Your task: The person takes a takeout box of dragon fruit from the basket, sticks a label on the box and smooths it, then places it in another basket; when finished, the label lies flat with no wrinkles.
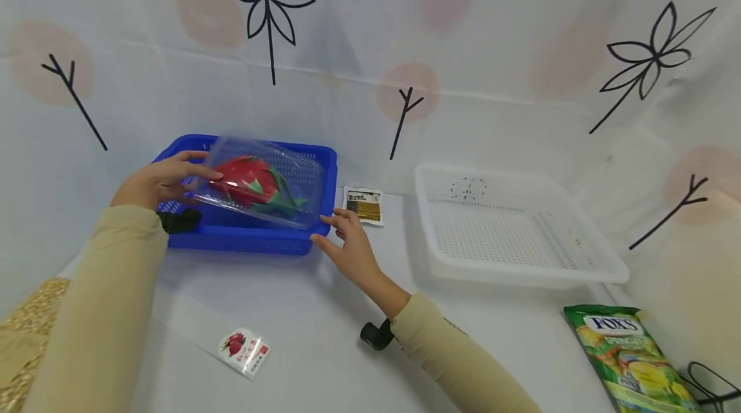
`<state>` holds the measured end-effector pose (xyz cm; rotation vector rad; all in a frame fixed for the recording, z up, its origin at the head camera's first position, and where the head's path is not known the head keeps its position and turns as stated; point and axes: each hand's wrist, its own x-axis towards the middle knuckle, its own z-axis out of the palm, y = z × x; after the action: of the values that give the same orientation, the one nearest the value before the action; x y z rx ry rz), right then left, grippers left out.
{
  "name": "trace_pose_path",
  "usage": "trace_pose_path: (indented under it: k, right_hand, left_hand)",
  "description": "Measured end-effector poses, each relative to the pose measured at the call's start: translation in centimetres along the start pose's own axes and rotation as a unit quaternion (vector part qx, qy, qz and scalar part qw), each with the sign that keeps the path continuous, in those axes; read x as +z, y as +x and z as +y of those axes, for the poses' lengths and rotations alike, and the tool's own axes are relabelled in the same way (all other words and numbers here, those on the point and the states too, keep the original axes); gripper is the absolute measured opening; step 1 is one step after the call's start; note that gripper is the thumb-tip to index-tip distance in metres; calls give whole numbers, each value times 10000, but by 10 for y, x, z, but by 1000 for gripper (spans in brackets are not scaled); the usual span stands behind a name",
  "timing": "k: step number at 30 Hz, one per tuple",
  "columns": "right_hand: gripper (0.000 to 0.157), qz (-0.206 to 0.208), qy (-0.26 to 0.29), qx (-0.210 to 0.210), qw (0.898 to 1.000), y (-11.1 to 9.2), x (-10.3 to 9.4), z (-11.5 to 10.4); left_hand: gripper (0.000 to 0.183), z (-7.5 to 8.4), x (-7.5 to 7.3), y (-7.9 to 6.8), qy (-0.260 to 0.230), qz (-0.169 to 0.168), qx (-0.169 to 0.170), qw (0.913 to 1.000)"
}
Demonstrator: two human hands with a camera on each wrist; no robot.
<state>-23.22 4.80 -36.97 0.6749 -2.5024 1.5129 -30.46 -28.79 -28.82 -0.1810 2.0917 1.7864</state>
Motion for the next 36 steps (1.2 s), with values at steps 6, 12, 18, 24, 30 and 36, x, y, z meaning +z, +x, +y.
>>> trace_pose_path:
  k: [6, 12, 18, 24, 30, 36]
  right_hand:
    - [44, 25, 48, -42, 10000, -1, -2, 0]
    - [44, 43, 22, -41, 10000, -1, -2, 0]
    - [45, 26, -30, 36, 10000, -1, -1, 1]
    - [44, -3, -93, 13, 10000, -2, -3, 2]
    - [44, -62, -61, -12, 10000, -2, -2, 2]
    - [42, -18, -53, -179, 9998, 0, -6, 0]
  left_hand:
    - [92, 0, 5, -1, 135, -391, 392, 9984]
    - [82, 1, 9, -5, 444, -754, 992, 9912]
    - [78, -2, 9, -7, 586, -778, 831, 9918]
    - [71, -5, 14, -10, 63, -408, 573, 9975]
    - [65, -7, 11, -18, -873, -347, 536, 9941]
    - [63, -2, 6, -31, -1718, -488, 854, 9802]
